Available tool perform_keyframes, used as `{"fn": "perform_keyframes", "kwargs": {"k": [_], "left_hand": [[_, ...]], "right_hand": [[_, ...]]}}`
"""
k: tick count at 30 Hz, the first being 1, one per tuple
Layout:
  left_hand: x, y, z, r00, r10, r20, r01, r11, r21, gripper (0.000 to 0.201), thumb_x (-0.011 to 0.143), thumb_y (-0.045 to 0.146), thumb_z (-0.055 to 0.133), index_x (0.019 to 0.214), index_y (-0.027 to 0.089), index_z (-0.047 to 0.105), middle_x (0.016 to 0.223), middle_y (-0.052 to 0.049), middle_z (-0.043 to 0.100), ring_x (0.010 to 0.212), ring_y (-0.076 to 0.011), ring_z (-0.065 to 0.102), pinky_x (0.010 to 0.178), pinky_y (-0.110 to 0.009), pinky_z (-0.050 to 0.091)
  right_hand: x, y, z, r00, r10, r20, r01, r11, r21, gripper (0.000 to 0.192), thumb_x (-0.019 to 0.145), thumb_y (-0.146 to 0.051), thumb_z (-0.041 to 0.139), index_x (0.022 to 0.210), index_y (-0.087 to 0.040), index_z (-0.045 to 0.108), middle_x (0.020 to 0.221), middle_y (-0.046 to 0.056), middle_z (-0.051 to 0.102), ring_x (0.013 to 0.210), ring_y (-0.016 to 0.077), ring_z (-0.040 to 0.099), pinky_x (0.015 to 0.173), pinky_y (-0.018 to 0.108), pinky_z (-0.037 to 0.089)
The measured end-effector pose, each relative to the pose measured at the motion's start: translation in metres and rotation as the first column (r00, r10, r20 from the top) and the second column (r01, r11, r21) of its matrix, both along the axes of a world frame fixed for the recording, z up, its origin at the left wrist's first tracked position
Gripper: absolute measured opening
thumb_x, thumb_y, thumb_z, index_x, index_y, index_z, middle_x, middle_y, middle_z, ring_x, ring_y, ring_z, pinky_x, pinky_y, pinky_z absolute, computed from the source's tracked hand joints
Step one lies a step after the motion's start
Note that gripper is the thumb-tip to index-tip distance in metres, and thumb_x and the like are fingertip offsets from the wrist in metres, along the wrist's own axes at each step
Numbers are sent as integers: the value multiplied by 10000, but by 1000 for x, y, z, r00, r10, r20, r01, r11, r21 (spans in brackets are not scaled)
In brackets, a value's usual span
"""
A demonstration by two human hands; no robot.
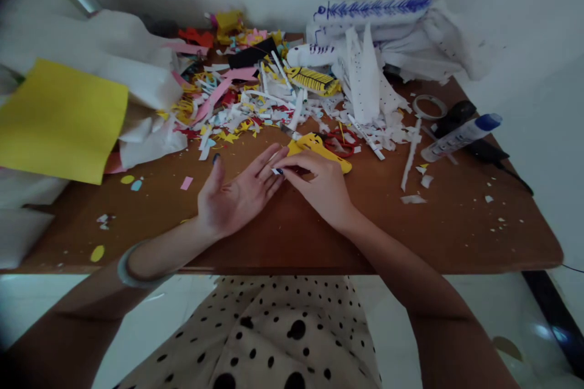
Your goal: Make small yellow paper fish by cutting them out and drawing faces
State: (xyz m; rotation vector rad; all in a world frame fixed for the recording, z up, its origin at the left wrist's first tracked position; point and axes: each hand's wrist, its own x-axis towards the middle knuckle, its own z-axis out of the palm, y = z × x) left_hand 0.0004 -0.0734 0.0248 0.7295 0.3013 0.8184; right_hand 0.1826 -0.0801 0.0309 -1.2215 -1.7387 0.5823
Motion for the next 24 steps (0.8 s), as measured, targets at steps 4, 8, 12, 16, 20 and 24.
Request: {"fn": "perform_keyframes", "kwargs": {"k": [4,8,12,16,20,24], "left_hand": [[0,0,1,1000,-6,23,6,1000,-5,730,933,665,177,1441,202,423,1581,0,326,1517,-189,94,1250,-365,71],[1,0,1,1000,-1,-4,1,1000,14,731,922,683,179,1427,227,446,1567,15,353,1518,-198,94,1252,-384,77],[0,1,1,998,7,-62,-4,999,46,745,907,706,179,1427,245,448,1558,17,368,1518,-219,96,1251,-424,84],[1,0,0,997,13,-74,-7,997,83,749,913,696,147,1427,240,447,1552,13,378,1514,-215,125,1250,-425,109],[1,0,1,992,33,-120,-20,994,109,744,906,705,155,1410,253,465,1531,11,412,1508,-228,157,1238,-454,158],[2,0,2,981,58,-183,-33,991,133,764,886,732,159,1417,265,451,1524,7,422,1504,-248,175,1228,-483,175]], "right_hand": [[-1,1,-3,999,33,-24,-33,999,31,182,851,-151,620,921,-263,746,946,-16,754,896,151,685,844,300,534],[-2,1,-4,999,30,-28,-29,999,21,174,854,-168,613,911,-264,747,938,-13,753,890,158,686,838,309,537],[-5,-1,-2,998,58,-28,-58,998,-1,178,855,-164,611,902,-268,748,934,-18,749,874,152,683,827,302,542],[-10,-5,0,992,116,-50,-118,993,-28,198,857,-143,610,913,-271,750,948,-20,749,898,145,683,856,297,534],[-13,-7,1,990,130,-58,-133,990,-50,204,856,-136,611,913,-272,753,958,-20,753,896,141,687,851,293,537],[-14,-9,3,990,128,-63,-133,988,-80,185,857,-149,616,896,-269,752,954,-19,755,897,143,689,865,305,537]]}}
